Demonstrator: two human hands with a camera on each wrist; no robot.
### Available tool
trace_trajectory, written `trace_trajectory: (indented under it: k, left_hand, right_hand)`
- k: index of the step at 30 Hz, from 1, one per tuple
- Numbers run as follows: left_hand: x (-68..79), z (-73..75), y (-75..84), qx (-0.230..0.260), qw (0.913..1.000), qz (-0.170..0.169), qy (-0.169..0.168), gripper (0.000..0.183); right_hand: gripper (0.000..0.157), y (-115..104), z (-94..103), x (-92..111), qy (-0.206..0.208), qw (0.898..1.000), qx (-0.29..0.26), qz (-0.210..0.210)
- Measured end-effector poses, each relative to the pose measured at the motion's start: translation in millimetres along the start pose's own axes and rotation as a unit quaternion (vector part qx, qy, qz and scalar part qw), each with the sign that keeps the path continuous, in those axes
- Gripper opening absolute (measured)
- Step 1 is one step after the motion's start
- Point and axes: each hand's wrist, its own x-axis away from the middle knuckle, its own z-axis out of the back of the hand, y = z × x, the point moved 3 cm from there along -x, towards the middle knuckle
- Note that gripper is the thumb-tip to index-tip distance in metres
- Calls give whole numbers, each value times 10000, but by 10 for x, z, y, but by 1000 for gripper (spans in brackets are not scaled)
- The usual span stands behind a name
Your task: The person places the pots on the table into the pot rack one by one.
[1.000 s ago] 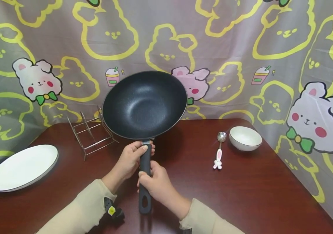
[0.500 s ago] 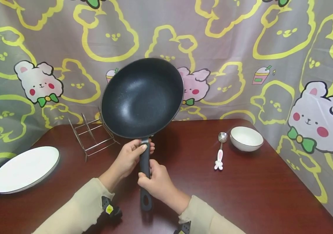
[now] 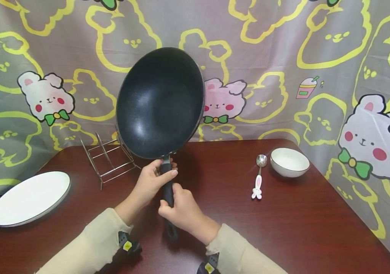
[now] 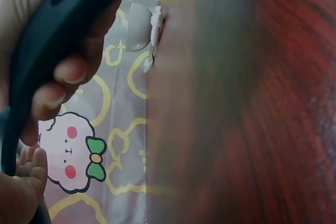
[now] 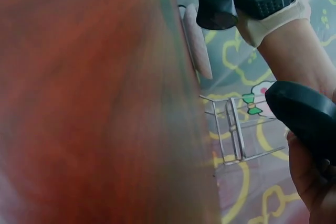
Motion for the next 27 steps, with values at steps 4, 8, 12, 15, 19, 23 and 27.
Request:
trace_trajectory:
  k: [4,8,12,15,19,23,27]
  left_hand:
    - [-4,40,17,-335,9991,-140,240,41]
    - [9,85,41,-1121,9914,-317,597,38]
    - [20,106,100,-1564,9844,-432,674,34]
    - [24,120,150,-1193,9909,-394,474,36]
    - [34,144,211,-405,9988,-233,150,46]
    - [43,193,251,-351,9990,-263,90,50]
    - [59,273,275,-489,9982,-279,217,49]
  right_hand:
    - [22,9,-24,-41,-15,9987,391,336]
    - [25,27,-39,-60,11,9940,843,695]
    - [29,20,-23,-71,120,9854,1264,1135]
    - [33,10,-17,-95,163,9787,1484,1408]
    - [34,2,-16,-137,178,9736,1557,1661]
    - [33,-21,-18,-182,181,9711,1454,1886]
    - [34,-45,-50,-238,150,9720,1248,1985]
